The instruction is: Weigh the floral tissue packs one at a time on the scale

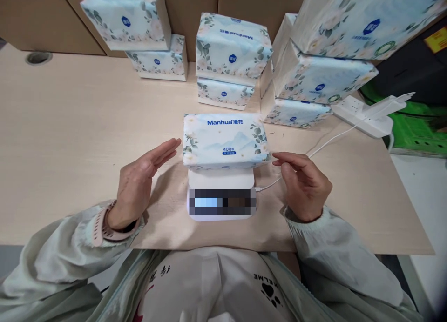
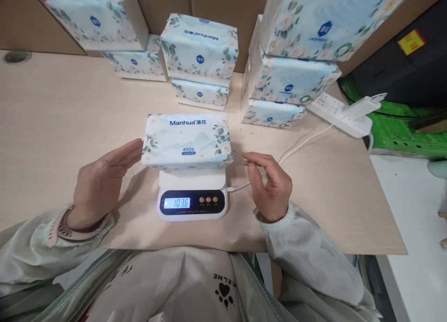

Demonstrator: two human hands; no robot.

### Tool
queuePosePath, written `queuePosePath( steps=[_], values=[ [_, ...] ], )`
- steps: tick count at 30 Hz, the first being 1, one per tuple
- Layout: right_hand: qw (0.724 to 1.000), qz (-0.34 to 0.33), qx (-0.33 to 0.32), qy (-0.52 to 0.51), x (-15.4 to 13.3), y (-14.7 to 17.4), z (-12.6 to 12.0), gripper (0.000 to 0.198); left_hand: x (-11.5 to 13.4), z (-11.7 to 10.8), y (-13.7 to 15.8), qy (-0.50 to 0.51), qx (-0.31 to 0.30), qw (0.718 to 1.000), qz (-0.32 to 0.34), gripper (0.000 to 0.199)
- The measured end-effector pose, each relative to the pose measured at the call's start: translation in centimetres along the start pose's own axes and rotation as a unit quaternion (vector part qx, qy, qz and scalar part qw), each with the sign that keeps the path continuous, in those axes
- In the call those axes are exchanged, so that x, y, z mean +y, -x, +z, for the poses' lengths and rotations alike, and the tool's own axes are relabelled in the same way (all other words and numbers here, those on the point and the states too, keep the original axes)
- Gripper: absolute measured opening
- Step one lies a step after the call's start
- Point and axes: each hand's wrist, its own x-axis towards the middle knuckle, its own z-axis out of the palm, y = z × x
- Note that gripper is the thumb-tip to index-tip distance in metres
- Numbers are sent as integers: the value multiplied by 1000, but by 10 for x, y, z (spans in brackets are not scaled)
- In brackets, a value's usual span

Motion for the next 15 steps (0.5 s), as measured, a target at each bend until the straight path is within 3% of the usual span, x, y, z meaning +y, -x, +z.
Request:
queuePosePath(
  steps=[7,9,12,15],
  values=[
    [999,4,-10,-33,5,-3,1,22,-8,-4,-4,-9,4,1000,-13,33],
    [994,49,-62,-75,4,-10,2,37,-12,-2,-10,5,-18,999,-35,39],
    [967,112,-190,-123,-10,-30,8,59,-7,5,-20,35,-101,991,-85,55],
    [945,123,-277,-123,-42,-63,23,66,12,5,-33,55,-110,991,-50,52]
  ],
)
